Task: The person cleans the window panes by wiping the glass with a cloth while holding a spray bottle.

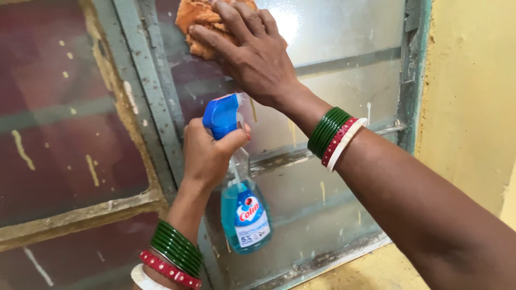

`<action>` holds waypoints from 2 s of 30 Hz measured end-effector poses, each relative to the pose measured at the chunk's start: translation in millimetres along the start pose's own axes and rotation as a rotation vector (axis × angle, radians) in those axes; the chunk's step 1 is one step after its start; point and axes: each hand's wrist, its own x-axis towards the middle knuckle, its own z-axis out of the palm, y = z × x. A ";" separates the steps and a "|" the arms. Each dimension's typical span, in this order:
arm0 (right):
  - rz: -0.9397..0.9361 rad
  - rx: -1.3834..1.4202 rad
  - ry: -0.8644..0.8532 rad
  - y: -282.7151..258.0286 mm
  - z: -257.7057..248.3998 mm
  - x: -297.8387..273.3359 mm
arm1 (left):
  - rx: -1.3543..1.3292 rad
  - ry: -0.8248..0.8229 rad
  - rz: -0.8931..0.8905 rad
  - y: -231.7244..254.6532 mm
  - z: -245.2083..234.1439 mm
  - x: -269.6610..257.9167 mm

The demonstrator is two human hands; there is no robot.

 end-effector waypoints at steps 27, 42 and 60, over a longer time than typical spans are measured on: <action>0.526 -0.188 -0.262 146.3 -70.1 -232.5 | -0.514 -0.190 0.039 -48.5 48.2 -14.9; 0.666 -0.232 -0.413 70.2 -90.8 -288.7 | -0.508 -0.188 0.077 -46.0 46.4 -19.8; 0.852 -0.074 -0.346 -40.4 -88.8 -265.3 | -0.544 -0.157 0.051 -51.0 48.7 -17.9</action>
